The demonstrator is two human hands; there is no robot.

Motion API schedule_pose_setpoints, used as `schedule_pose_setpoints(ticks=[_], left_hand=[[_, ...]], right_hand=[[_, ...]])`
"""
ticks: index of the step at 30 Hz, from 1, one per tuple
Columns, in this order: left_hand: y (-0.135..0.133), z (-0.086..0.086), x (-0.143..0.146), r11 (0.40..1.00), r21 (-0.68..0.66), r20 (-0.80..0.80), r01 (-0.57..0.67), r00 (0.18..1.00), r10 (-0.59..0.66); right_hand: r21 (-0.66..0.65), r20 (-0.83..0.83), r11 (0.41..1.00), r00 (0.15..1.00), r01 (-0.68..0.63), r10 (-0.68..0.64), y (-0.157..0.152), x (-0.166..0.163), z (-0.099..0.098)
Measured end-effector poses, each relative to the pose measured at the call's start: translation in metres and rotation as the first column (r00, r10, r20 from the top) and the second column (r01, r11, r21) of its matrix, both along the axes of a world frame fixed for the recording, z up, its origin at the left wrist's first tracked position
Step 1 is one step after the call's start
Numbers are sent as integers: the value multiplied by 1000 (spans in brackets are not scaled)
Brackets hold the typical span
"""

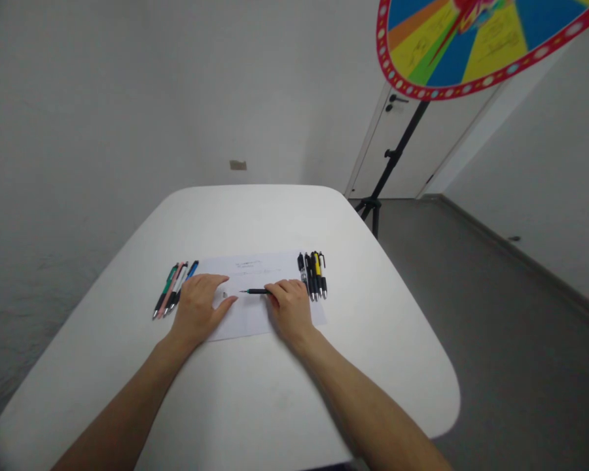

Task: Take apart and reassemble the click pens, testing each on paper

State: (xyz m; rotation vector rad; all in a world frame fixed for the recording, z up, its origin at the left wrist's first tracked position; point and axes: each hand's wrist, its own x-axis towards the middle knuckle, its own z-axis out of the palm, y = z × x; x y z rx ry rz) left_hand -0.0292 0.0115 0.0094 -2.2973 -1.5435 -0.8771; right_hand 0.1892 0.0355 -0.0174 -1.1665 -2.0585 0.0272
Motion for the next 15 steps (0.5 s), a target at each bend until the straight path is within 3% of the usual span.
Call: schedule_pose_setpoints(ticks=[4, 10, 13, 15], left_hand=[[4, -7, -12, 994, -96, -28, -60, 998, 58], [7, -9, -11, 970, -242, -27, -2, 1000, -4], [6, -7, -5, 961, -269, 189, 55, 982, -3], [4, -5, -1, 946, -310, 412, 97, 910, 42]], right_hand=[[-19, 2, 1000, 1000, 22, -22, 0, 1, -1], [-37, 3, 999, 1000, 27, -27, 0, -1, 0], [-42, 4, 999, 1000, 25, -25, -1, -1, 0], [-32, 0, 999, 1000, 23, -23, -1, -1, 0]])
